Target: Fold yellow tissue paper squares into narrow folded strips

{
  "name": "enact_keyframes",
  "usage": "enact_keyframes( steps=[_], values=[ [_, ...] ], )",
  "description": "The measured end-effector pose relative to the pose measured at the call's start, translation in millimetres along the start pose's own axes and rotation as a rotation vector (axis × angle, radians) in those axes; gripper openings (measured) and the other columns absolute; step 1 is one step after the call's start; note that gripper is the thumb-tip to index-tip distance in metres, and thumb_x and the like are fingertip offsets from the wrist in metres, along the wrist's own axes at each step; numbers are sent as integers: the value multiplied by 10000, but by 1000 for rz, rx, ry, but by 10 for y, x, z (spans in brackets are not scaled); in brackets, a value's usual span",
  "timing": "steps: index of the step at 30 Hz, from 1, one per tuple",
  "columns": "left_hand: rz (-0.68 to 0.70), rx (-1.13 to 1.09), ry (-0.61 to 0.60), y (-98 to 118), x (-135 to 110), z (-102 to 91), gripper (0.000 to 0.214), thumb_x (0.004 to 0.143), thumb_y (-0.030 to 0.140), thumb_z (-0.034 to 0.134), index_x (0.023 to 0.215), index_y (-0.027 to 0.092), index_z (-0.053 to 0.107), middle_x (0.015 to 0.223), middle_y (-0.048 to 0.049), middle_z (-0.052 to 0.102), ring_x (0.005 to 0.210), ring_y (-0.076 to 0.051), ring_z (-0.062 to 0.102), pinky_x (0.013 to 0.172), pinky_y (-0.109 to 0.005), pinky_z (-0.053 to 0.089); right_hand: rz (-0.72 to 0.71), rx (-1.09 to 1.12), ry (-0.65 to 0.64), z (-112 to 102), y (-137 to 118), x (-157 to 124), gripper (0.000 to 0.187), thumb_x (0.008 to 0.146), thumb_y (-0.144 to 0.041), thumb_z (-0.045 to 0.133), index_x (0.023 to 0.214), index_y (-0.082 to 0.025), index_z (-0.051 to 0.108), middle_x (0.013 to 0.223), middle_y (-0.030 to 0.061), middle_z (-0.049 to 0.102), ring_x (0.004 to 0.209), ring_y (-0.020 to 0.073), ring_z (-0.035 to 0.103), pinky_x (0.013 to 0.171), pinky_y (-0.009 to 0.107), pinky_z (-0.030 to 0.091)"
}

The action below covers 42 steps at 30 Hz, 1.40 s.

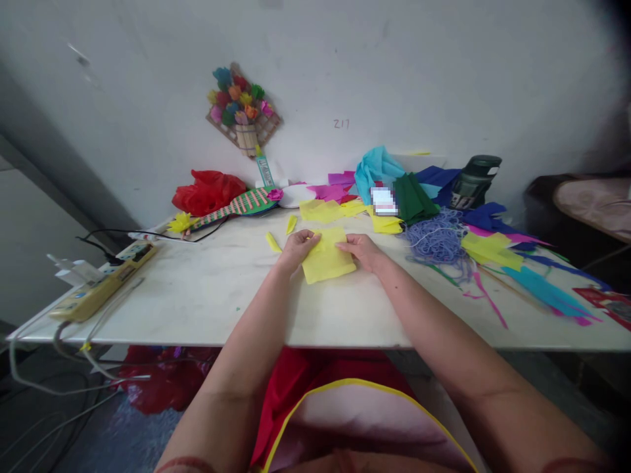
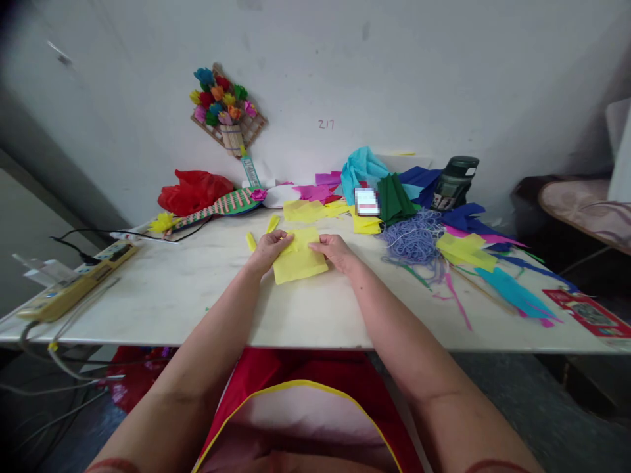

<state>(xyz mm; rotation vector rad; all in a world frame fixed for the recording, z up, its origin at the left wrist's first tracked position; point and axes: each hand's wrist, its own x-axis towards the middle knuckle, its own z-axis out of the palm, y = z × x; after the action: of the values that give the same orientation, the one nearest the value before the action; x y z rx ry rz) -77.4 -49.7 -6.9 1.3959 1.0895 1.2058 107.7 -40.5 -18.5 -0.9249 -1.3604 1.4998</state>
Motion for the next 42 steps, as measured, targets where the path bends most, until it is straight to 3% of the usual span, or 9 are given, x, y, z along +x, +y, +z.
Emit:
enact_keyframes(
  steps=[12, 21, 32, 37, 42],
  values=[
    [34, 81, 28, 30, -11, -9, 326, 676, 482, 573, 649, 162, 516, 540, 31, 466, 477, -71, 398, 445, -196, 269, -36, 4, 24, -6, 10, -6, 288, 554, -364, 716, 766, -177, 661, 657, 11, 671, 618, 187, 627, 610, 308, 485],
    [129, 123, -3, -3, 11, -36, 318, 698, 441, 564, 591, 149, 498, 485, 46, 362, 453, -56, 297, 446, -214, 196, -128, 10, 58, 11, -15, -21, 317, 581, -347, 700, 856, -191, 676, 743, 8, 686, 685, 189, 638, 666, 312, 486],
    [109, 73, 41, -20, 19, -28, 264, 663, 377, 586, 557, 144, 521, 467, 38, 361, 450, -62, 299, 448, -222, 200, -152, 28, 109, 40, -17, -10, 320, 578, -323, 703, 872, -197, 696, 782, 14, 696, 759, 207, 639, 715, 345, 484],
    [93, 13, 50, -14, 17, -24, 252, 653, 374, 592, 565, 147, 529, 451, 42, 363, 432, -60, 293, 433, -222, 190, -233, -68, 134, 28, -5, 1, 286, 617, -313, 672, 887, -223, 696, 932, 18, 687, 926, 197, 600, 831, 346, 446],
    [17, -107, 35, -6, 8, -17, 239, 626, 370, 622, 608, 145, 544, 504, 25, 480, 453, -73, 404, 442, -212, 268, -304, -234, 118, 16, -16, -6, 223, 653, -273, 628, 858, -239, 707, 945, 12, 684, 971, 189, 573, 899, 339, 390]
  ],
)
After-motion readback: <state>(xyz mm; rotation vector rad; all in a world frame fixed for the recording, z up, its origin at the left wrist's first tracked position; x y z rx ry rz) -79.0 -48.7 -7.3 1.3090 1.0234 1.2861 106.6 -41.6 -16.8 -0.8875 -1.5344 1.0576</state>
